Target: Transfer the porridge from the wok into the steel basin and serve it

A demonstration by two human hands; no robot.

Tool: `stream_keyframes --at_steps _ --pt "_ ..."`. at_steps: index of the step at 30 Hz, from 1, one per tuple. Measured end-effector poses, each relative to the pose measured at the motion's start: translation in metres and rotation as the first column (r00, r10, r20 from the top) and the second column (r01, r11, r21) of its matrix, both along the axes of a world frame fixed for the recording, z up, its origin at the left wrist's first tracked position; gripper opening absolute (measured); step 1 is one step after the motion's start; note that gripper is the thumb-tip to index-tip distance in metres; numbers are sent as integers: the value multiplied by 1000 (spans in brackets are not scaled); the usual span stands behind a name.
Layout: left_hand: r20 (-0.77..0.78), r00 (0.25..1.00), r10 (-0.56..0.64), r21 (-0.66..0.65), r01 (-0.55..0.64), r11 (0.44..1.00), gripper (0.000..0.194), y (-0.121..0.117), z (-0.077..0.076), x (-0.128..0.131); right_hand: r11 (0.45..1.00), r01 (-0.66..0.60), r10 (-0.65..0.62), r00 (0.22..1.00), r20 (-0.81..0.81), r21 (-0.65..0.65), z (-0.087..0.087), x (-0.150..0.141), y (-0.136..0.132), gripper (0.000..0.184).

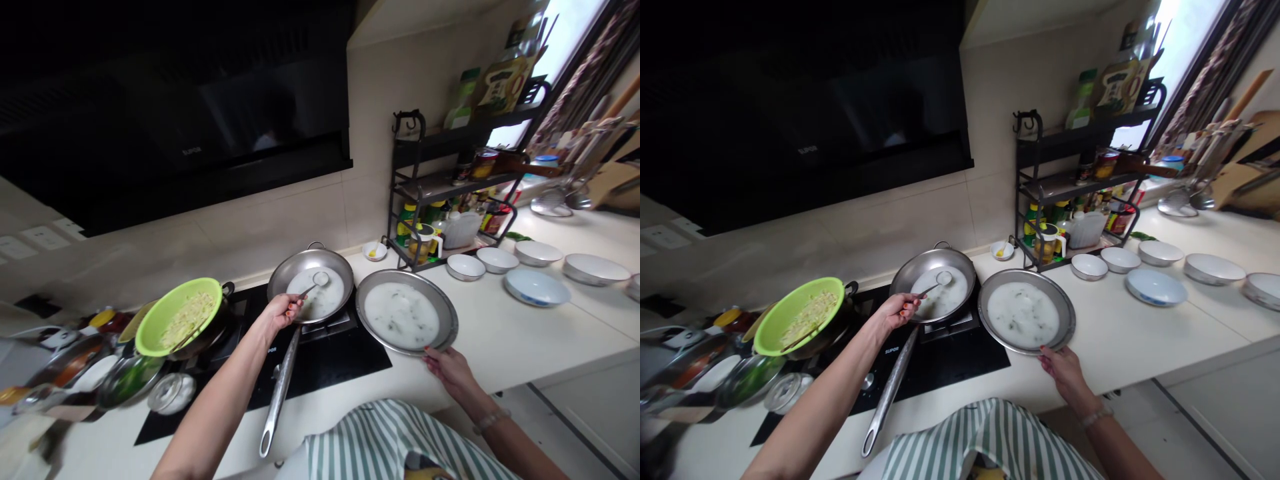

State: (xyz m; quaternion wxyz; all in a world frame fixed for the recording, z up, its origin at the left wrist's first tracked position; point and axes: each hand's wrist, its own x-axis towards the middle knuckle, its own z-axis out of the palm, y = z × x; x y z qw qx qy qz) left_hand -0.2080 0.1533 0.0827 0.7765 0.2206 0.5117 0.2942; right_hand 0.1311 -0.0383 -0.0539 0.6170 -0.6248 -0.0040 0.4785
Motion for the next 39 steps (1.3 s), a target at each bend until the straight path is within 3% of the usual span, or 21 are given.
stream_keyframes --at_steps 14,20,25,29,32,35,37,39 --pt "-5 998 -63 -10 63 998 23 -13 10 9 1000 -24 24 1000 19 -1 -3 1 -1 31" --pt "-35 994 -101 38 102 994 27 -27 29 22 1000 -10 10 1000 -11 12 -2 0 -1 30" --pt "-40 981 -190 81 193 978 25 -42 46 40 1000 -8 8 1000 -19 19 -2 -1 -1 27" --pt "-66 950 -306 78 310 947 20 -48 46 59 999 -13 13 1000 -5 34 -5 0 -2 28" --pt "-161 905 -393 93 411 907 18 -51 35 77 999 -17 17 1000 -5 48 -7 1 -2 29" --pt "-369 825 -429 175 515 839 16 -58 21 96 999 -6 8 1000 -24 52 -9 1 -2 29" --pt "-543 732 -412 251 610 752 17 -63 12 106 999 4 -3 999 -32 48 -9 1 -1 29" --pt "-710 617 -340 343 725 598 19 -68 6 112 999 13 -12 999 -33 44 -9 1 -1 28"
